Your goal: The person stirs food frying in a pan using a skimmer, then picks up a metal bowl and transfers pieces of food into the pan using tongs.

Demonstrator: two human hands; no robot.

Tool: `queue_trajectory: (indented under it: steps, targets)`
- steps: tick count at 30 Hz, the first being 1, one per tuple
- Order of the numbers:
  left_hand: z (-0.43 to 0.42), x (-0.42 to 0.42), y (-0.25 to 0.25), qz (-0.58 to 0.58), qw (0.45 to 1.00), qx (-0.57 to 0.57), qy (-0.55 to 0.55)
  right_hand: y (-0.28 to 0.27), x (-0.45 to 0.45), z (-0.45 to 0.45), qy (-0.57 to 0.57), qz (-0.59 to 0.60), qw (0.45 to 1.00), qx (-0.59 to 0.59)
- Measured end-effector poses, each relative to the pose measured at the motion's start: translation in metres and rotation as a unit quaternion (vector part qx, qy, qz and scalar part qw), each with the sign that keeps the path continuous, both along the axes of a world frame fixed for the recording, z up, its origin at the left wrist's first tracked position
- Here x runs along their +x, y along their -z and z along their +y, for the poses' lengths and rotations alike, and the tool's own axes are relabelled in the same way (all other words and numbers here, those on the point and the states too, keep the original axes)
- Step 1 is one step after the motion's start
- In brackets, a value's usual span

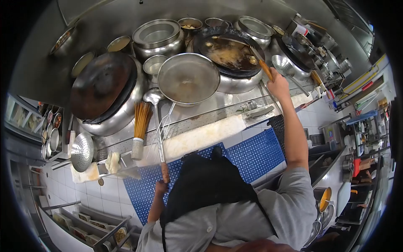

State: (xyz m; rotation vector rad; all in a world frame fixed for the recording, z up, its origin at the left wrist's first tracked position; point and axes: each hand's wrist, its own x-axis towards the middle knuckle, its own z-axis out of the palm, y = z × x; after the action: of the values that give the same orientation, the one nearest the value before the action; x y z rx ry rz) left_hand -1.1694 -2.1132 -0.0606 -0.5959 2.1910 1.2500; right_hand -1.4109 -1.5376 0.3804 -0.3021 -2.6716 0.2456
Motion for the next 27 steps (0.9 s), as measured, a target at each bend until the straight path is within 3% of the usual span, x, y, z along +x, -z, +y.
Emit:
queue_trajectory:
  steps: [3, 4, 6, 8, 11, 13, 15, 19, 22, 25, 27]
  targets:
    - [0.011, 0.005, -0.034, -0.041, 0.998, -0.047, -0.015, -0.002, -0.011, 0.023, 0.032, 0.012, 0.998, -0.046]
    - [0.000, 0.008, -0.014, -0.019, 0.984, -0.116, 0.133, -0.003, -0.018, 0.027, 0.050, 0.015, 0.997, -0.063]
    - [-0.024, 0.015, 0.036, 0.079, 0.870, -0.283, 0.395, 0.005, -0.035, 0.039, 0.084, 0.022, 0.991, -0.098]
    - [-0.028, 0.013, 0.040, 0.064, 0.877, -0.282, 0.385, 0.016, -0.055, 0.053, 0.103, 0.036, 0.990, -0.086]
    - [-0.006, 0.005, -0.023, -0.006, 0.958, -0.213, 0.192, 0.057, -0.092, 0.086, 0.121, 0.059, 0.982, -0.135]
    - [0.007, 0.001, -0.053, -0.023, 0.989, -0.132, 0.064, 0.063, -0.106, 0.092, 0.100, 0.037, 0.956, -0.273]
    - [0.015, 0.003, -0.068, -0.005, 0.998, -0.049, -0.042, 0.069, -0.109, 0.092, 0.046, -0.029, 0.874, -0.483]
    - [0.000, 0.012, 0.005, 0.025, 0.997, -0.069, -0.026, 0.059, -0.126, 0.086, 0.113, -0.120, 0.657, -0.736]
    - [0.003, 0.014, 0.008, 0.018, 0.999, -0.020, -0.041, 0.054, -0.137, 0.082, 0.087, -0.152, 0.596, -0.784]
    - [0.008, 0.013, -0.007, 0.024, 0.992, 0.089, -0.087, 0.052, -0.136, 0.070, 0.066, -0.155, 0.598, -0.784]
    - [0.010, 0.008, -0.012, 0.044, 0.994, 0.054, -0.080, 0.047, -0.128, 0.059, 0.051, -0.144, 0.623, -0.767]
